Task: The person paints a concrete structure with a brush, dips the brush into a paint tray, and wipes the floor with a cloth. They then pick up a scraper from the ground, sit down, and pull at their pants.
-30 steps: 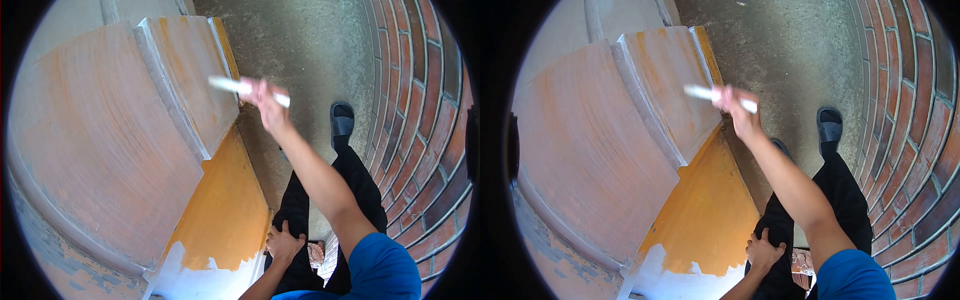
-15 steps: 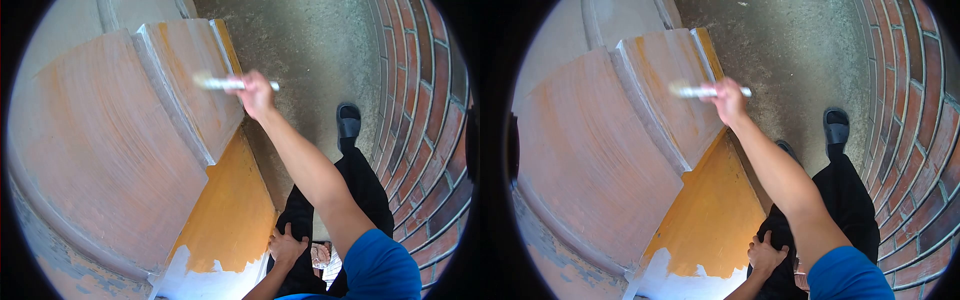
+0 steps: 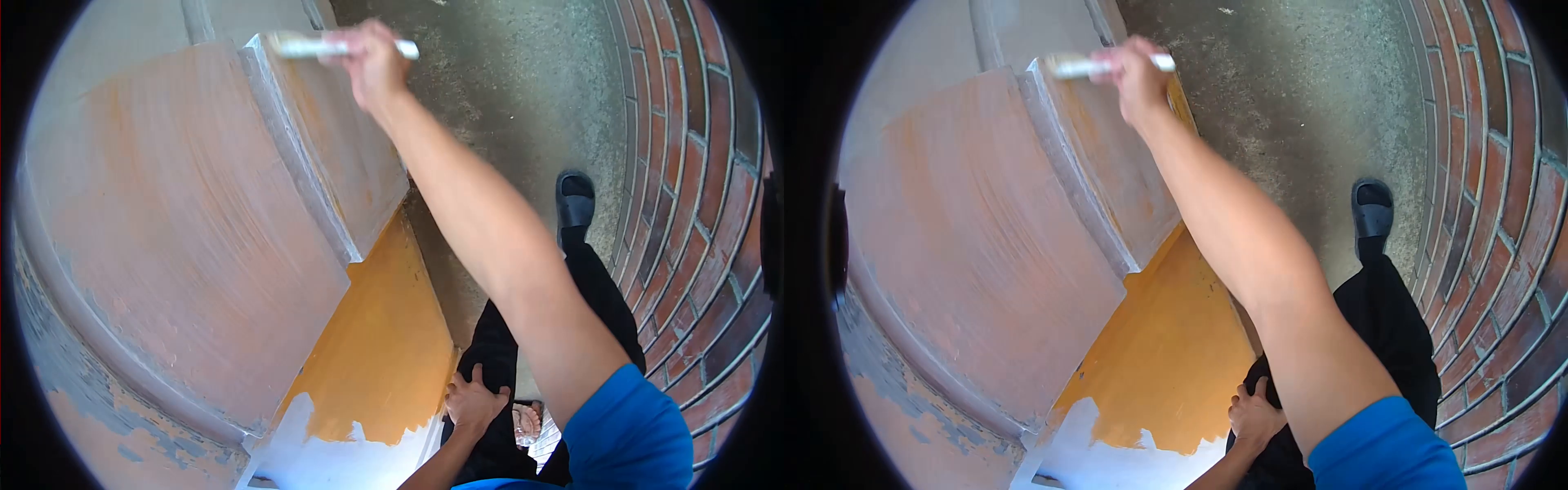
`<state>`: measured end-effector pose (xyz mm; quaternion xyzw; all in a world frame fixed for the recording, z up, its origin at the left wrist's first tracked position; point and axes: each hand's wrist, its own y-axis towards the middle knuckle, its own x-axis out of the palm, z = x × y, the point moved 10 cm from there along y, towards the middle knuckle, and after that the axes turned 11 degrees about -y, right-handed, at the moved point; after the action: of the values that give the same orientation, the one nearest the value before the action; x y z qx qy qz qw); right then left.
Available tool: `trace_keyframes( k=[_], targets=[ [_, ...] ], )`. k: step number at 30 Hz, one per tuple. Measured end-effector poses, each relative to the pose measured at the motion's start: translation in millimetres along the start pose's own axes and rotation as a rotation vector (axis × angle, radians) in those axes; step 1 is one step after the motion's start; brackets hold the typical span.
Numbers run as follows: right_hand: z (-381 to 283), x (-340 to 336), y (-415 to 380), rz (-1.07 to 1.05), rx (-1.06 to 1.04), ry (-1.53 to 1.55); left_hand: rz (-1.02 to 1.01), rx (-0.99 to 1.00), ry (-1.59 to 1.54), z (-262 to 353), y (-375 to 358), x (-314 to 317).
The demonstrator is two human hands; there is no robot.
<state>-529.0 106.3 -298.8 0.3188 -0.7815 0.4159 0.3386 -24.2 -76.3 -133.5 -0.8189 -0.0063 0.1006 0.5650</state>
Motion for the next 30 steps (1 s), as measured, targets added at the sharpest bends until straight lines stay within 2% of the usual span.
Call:
trace_keyframes(
  k=[1,2,3,4,7,8,9,10,14,16,17,18,20,22,23,28,30],
  targets=[
    [11,-18,-28,0.028,0.081,-0.045,0.014,0.011,0.003,1,0,0],
    [38,-62,-96,0.056,0.225,0.087,0.023,0.027,0.013,4,-3,-1],
    [48,-91,-131,0.034,0.225,0.081,0.004,0.007,0.051,5,-3,-2],
    [45,-112,-169,0.094,0.321,-0.002,0.008,0.009,0.051,7,-3,-5],
    [32,-150,-218,0.064,0.487,-0.099,0.014,0.010,0.048,7,-4,-6],
    [31,-156,-215,0.071,0.528,-0.145,0.020,0.012,0.045,8,-3,-6],
    [19,-138,-192,-0.016,0.532,-0.313,0.021,0.010,0.043,7,-4,-5],
    [24,-125,-170,-0.029,0.600,-0.352,0.024,0.014,0.048,7,-5,-4],
    [7,-37,-46,-0.037,0.456,-0.466,0.038,0.026,0.049,7,-3,-5],
    [-13,-9,10,0.070,0.231,-0.331,0.048,0.029,0.046,4,-3,-2],
    [-2,-6,43,0.071,0.170,-0.246,0.058,0.032,0.047,3,-4,0],
    [-1,3,55,0.037,0.216,-0.061,0.069,0.039,0.049,4,-3,1],
    [-2,7,54,0.079,0.095,0.153,0.005,0.003,0.006,1,-5,6],
    [10,-9,26,0.183,0.044,0.110,-0.028,-0.011,-0.017,3,-6,6],
    [9,-16,-6,0.108,0.041,0.087,-0.031,-0.010,-0.016,3,-7,5],
    [37,-108,-204,0.213,0.337,0.074,-0.006,0.004,0.009,6,-6,2],
    [41,-143,-274,0.205,0.390,0.094,0.028,0.023,0.027,4,-5,4]
  ],
)
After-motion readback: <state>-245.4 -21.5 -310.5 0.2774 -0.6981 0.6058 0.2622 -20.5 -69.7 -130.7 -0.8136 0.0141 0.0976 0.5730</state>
